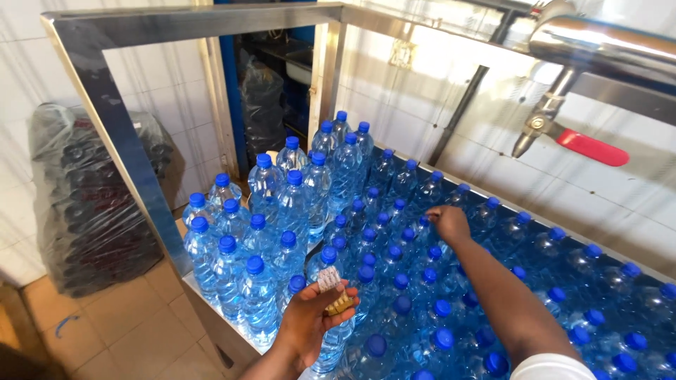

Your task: The person applies small rectangular labels to the necks of many clear plastic water bottles with blue caps arranged on a stainless steel table. The person picks each label from a stack in the left hand and places it on a bottle with the right hand, repeating the process across the batch.

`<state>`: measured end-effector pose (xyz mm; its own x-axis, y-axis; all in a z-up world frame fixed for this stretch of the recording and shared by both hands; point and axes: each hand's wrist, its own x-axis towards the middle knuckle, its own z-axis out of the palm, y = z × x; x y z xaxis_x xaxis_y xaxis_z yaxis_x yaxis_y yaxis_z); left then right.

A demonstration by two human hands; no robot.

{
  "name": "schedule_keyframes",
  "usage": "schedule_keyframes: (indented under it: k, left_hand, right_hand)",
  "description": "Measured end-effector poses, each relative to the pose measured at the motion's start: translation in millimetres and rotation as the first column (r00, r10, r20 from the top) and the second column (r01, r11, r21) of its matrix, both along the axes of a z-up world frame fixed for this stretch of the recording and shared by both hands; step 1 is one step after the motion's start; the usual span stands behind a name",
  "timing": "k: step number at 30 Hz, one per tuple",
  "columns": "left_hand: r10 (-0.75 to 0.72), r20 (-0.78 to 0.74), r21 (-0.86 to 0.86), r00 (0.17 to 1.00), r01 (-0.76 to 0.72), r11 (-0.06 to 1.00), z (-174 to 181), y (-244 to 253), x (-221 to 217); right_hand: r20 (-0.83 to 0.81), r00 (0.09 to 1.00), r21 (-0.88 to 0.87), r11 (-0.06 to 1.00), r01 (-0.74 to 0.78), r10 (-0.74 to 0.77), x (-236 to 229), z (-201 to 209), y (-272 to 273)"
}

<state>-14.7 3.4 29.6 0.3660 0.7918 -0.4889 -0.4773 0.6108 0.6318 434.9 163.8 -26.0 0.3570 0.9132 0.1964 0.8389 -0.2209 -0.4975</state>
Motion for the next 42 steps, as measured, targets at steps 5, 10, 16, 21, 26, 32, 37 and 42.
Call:
schedule_keyframes:
  k: [5,10,16,21,26,32,37,42]
  left_hand:
    - [0.034,0.043,-0.006,0.999,-0.034,0.999,-5,0,2]
    - [0.052,0.029,-0.006,0.998,-0.052,0.999,0,-2,0]
    - [0.071,0.061,0.009,0.996,-0.072,0.997,4,-5,0]
    - [0.059,0.026,0.045,0.998,-0.06,0.997,2,-5,2]
    - [0.204,-0.005,0.09,0.979,-0.203,0.975,-6,0,-1]
    - [0.239,0.009,0.16,0.971,-0.237,0.958,-4,-2,-1]
    - [0.188,-0.03,0.225,0.982,-0.177,0.958,1,-5,-3]
    - [0.238,-0.047,0.3,0.97,-0.214,0.93,-13,-1,3]
  right_hand:
    - [-0.088,0.994,0.026,0.998,0.064,-0.062,16,-20,30]
    - [0.148,0.989,0.183,0.983,0.001,-0.028,18,-24,21]
    - [0.295,0.926,0.053,0.964,-0.261,0.234,-8,-42,-2]
    - [0.158,0.96,-0.222,0.955,-0.195,0.232,-29,-23,-15]
    - [-0.116,0.984,0.23,0.968,-0.105,0.134,-68,14,-9]
    - [-0.368,0.751,-0.21,0.738,-0.642,0.548,-247,126,-138]
    - [-0.49,0.64,0.096,0.767,-0.635,0.591,-254,91,-143]
    - [-0.453,0.708,0.05,0.808,-0.587,0.542,-258,91,-155]
